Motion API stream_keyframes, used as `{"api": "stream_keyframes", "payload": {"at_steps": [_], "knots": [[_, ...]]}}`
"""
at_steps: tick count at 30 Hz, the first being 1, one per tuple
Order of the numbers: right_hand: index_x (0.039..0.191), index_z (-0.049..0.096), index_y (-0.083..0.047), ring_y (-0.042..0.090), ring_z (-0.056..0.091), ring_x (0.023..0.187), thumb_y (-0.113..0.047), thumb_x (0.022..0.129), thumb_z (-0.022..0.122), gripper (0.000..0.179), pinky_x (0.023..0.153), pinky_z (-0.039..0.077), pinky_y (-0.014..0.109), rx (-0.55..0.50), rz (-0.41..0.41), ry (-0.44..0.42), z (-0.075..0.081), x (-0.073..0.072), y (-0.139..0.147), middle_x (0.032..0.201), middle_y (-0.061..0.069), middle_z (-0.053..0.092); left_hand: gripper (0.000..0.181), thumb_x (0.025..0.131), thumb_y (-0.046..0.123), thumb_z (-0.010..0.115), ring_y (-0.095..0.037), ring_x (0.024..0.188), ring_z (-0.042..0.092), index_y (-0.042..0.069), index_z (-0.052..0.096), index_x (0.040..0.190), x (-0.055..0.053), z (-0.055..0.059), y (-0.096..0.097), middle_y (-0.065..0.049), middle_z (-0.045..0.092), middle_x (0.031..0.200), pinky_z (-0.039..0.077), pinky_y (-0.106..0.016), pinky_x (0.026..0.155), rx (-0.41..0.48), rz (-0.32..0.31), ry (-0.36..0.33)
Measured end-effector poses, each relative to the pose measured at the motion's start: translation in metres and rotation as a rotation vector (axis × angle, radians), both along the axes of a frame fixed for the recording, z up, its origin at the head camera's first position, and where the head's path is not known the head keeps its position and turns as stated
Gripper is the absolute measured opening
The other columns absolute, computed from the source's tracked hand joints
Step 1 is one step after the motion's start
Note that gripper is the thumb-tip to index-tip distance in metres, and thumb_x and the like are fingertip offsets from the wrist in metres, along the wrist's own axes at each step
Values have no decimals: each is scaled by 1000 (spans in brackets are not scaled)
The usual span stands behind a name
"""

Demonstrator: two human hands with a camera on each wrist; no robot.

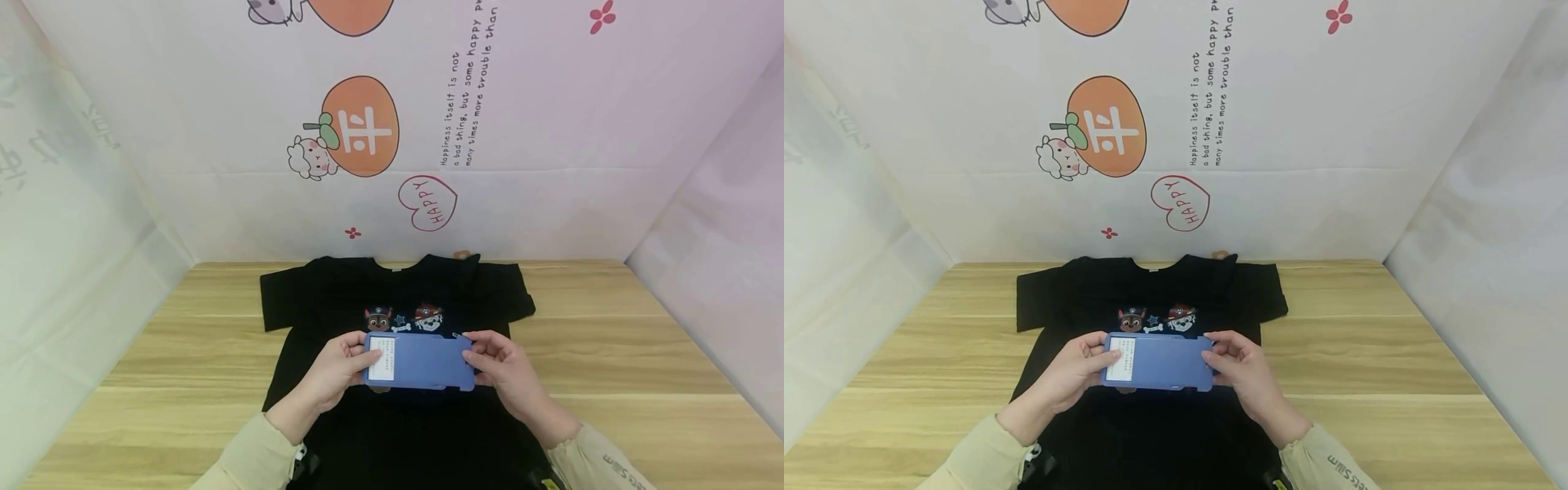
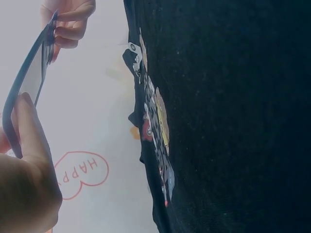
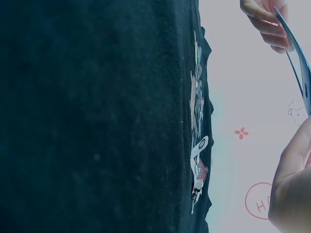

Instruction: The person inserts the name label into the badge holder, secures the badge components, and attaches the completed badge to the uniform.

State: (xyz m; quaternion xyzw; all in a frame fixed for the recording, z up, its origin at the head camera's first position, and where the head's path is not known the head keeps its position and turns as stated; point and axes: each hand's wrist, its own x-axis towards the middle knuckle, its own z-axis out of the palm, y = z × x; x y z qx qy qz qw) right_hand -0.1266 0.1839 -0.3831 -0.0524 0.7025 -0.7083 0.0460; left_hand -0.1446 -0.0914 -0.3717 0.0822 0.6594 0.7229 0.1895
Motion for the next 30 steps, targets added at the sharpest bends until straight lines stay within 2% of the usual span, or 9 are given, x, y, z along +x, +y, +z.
{"api": "stream_keyframes", "payload": {"at_steps": [18, 30], "knots": [[102, 66, -26, 8, 55, 74, -8, 92, 59, 21, 63, 54, 22, -21, 15, -1, -1, -2, -5, 83, -5, 55, 26, 93, 5, 57, -13, 82, 68, -11, 51, 113, 2, 3, 1, -16, 70, 103, 57, -33, 77, 9, 0, 5], [98, 66, -29, 6, 55, 73, -7, 92, 59, 24, 62, 54, 22, -54, 39, 2, 0, -2, -7, 82, -7, 54, 26, 92, 5, 58, -13, 82, 68, -10, 52, 113, 0, 1, 1, -14, 70, 101, 57, -33, 77, 18, 9, -2]]}}
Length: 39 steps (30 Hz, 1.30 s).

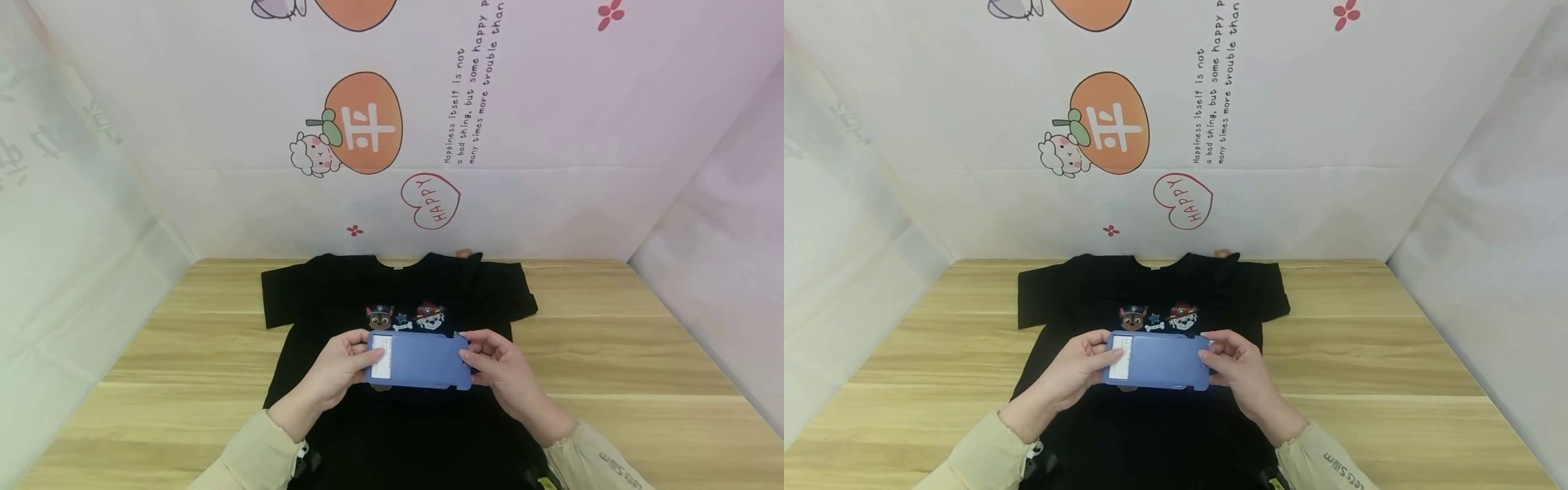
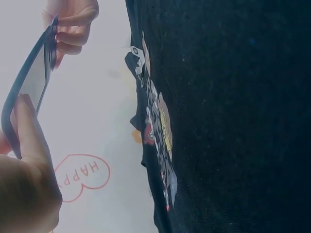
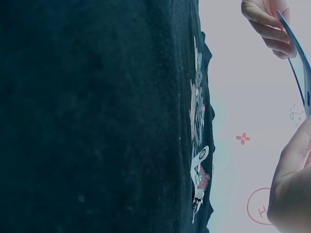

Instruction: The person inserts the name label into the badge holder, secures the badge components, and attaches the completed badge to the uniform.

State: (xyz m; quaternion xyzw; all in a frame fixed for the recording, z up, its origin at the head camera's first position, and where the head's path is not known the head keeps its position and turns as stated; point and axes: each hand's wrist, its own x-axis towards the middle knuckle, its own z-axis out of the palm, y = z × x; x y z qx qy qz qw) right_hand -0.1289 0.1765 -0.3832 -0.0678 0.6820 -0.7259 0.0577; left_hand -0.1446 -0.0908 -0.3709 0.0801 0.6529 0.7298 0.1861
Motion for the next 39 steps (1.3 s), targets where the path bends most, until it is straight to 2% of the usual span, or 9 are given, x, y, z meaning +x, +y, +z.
{"api": "stream_keyframes", "payload": {"at_steps": [17, 26, 34, 39], "knots": [[99, 66, -26, 8, 54, 73, -7, 92, 60, 21, 63, 54, 22, 15, -13, -43, 4, 0, -5, 82, -5, 55, 24, 92, 5, 59, -14, 82, 69, -9, 52, 110, 2, 0, 2, -13, 71, 100, 57, -34, 76, 5, 32, -5], [99, 67, -27, 7, 54, 73, -7, 92, 60, 22, 62, 53, 22, 10, -7, 12, 5, -1, -8, 82, -5, 55, 24, 92, 5, 58, -14, 82, 69, -9, 51, 110, 4, 2, 3, -14, 71, 100, 57, -36, 78, 8, 45, -4], [99, 66, -26, 8, 54, 74, -7, 92, 60, 21, 62, 53, 23, 3, -11, 15, 5, -1, -10, 82, -5, 54, 23, 92, 4, 58, -14, 81, 68, -9, 52, 109, 4, 3, 3, -11, 71, 97, 57, -36, 78, 9, 58, 0], [100, 66, -24, 8, 54, 74, -7, 92, 59, 20, 62, 53, 22, 3, -17, 15, 6, -1, -10, 82, -5, 55, 24, 92, 5, 58, -14, 83, 68, -9, 51, 110, 4, 4, 4, -13, 71, 100, 56, -38, 80, 10, 57, 1]]}}
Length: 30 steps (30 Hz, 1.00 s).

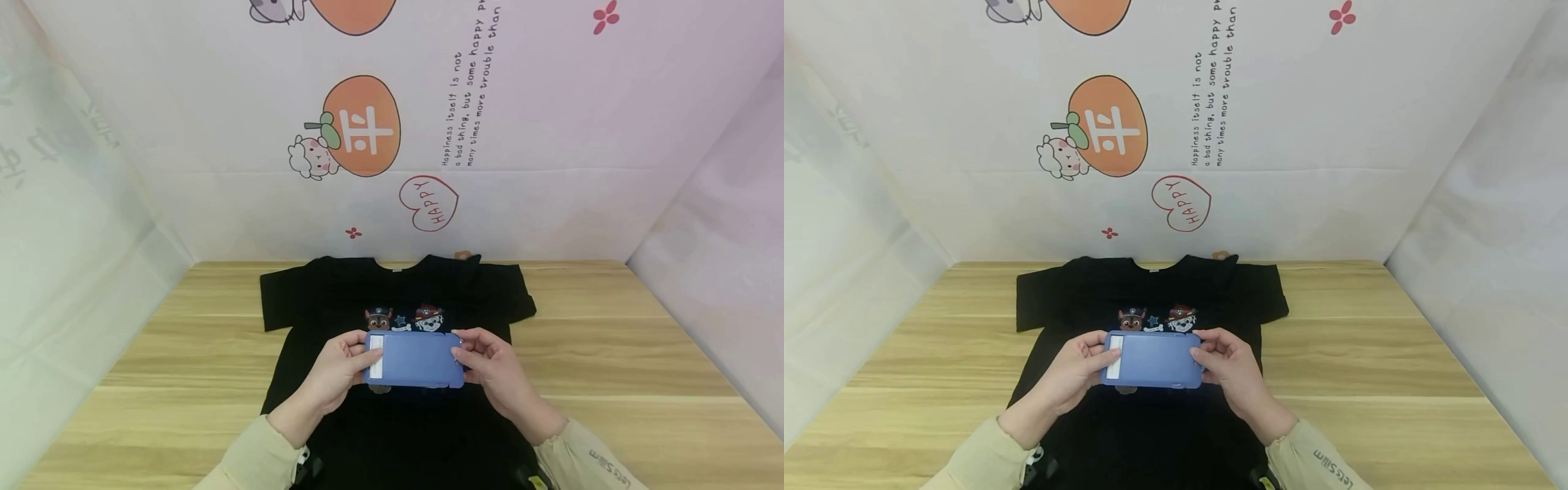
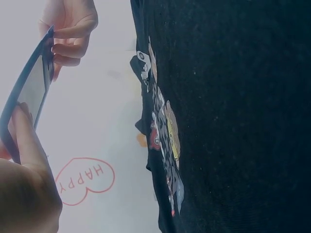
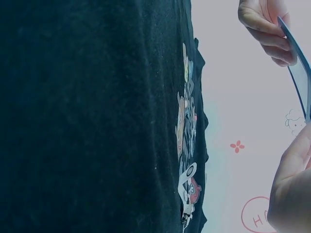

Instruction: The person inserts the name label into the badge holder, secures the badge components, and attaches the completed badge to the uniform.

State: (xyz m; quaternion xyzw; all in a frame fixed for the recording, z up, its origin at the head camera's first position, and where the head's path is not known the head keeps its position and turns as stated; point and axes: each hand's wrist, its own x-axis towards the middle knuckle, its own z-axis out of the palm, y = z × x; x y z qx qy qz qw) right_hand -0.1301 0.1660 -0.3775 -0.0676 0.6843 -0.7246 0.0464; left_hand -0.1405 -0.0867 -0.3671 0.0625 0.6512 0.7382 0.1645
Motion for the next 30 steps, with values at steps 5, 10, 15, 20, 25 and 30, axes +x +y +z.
{"api": "stream_keyframes", "payload": {"at_steps": [5, 10, 15, 20, 25, 30], "knots": [[100, 66, -23, 8, 54, 74, -7, 92, 60, 20, 62, 53, 22, -3, -3, 4, -1, -1, 0, 82, -5, 55, 26, 92, 6, 58, -15, 84, 68, -11, 51, 112, 0, 0, 0, -16, 70, 103, 55, -39, 82, -9, -1, 6], [104, 67, -18, 9, 54, 76, -6, 92, 59, 18, 65, 54, 24, 5, -15, -7, -1, 0, -1, 83, -4, 55, 27, 92, 5, 59, -16, 85, 69, -11, 51, 112, 0, 0, 0, -16, 70, 104, 55, -40, 82, 1, -5, 5], [108, 66, -11, 10, 55, 77, -6, 92, 59, 19, 66, 55, 25, 16, -40, -23, 0, 1, -1, 83, -3, 55, 25, 92, 5, 59, -15, 83, 69, -10, 52, 111, 0, 1, 0, -16, 70, 103, 56, -39, 80, 9, -5, 5], [105, 68, -14, 10, 54, 76, -5, 91, 60, 18, 65, 54, 25, 10, -45, -13, 0, 1, -1, 82, -4, 55, 26, 92, 4, 59, -15, 83, 69, -12, 51, 110, 2, 2, 1, -18, 70, 103, 56, -39, 80, 10, -1, 12], [104, 68, -15, 10, 54, 76, -5, 91, 60, 18, 64, 54, 25, 5, -41, 6, 0, 1, -1, 81, -4, 55, 26, 92, 4, 59, -15, 83, 69, -13, 51, 110, 2, 2, 2, -19, 70, 104, 56, -40, 80, 10, 5, 10], [106, 67, -9, 9, 54, 75, -4, 91, 60, 18, 63, 55, 24, 9, -41, 13, 0, 1, 0, 81, -4, 56, 24, 92, 4, 59, -16, 83, 69, -11, 52, 109, 2, 1, 2, -18, 70, 102, 56, -40, 79, 14, 7, 2]]}}
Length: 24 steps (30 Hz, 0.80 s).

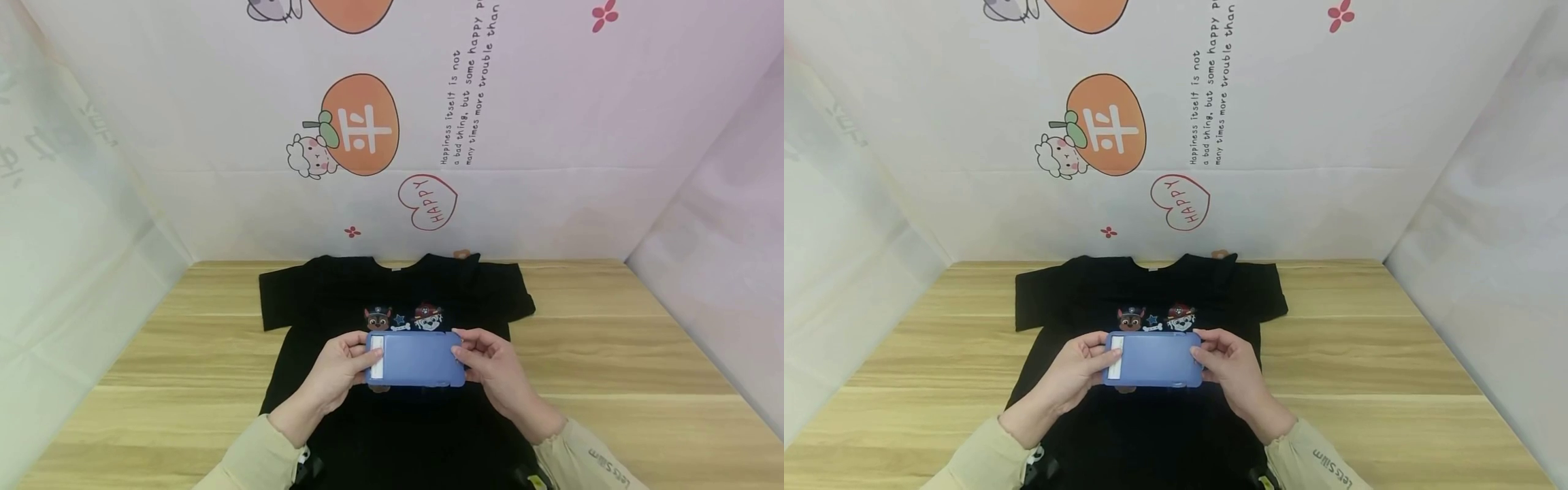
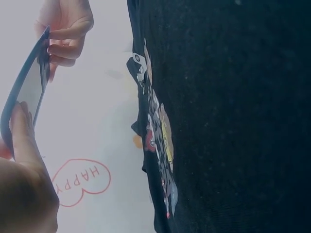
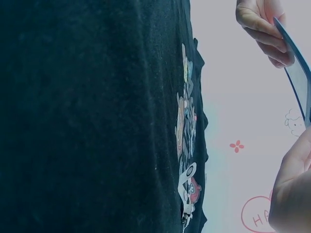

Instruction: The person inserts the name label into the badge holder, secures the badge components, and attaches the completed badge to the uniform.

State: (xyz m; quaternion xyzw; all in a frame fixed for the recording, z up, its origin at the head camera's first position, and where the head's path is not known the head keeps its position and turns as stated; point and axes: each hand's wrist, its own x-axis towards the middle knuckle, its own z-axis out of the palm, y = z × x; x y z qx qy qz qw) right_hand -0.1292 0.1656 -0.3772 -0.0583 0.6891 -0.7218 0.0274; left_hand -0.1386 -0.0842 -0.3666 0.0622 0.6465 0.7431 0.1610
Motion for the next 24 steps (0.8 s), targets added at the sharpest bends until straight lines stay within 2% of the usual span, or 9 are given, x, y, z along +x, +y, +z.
{"api": "stream_keyframes", "payload": {"at_steps": [5, 8, 16, 24], "knots": [[115, 60, 7, 9, 54, 74, -3, 90, 61, 27, 62, 54, 24, 40, -16, -15, 0, 0, -1, 80, -4, 56, 22, 92, 3, 59, -17, 82, 69, -10, 53, 109, 0, -1, 1, -17, 70, 101, 57, -39, 77, -1, -5, -15], [119, 55, 12, 9, 54, 73, -4, 90, 61, 33, 62, 53, 24, 66, -19, -22, 1, 1, -2, 79, -5, 56, 24, 92, 4, 59, -16, 82, 69, -11, 53, 110, 1, -1, 2, -18, 70, 102, 57, -37, 77, -8, -15, -11], [121, 54, 12, 9, 54, 72, -3, 90, 61, 35, 61, 52, 23, 69, -35, -39, 0, 1, -5, 78, -5, 57, 28, 94, 6, 57, -16, 83, 69, -13, 52, 114, 2, 1, 2, -22, 68, 106, 57, -35, 76, -17, -25, -3], [125, 54, 9, 11, 54, 74, -5, 91, 61, 37, 63, 52, 23, 73, -47, -89, -1, 1, -5, 80, -3, 56, 29, 94, 5, 56, -15, 83, 69, -15, 51, 115, 1, -2, 3, -23, 68, 106, 57, -35, 76, -4, -37, 6]]}}
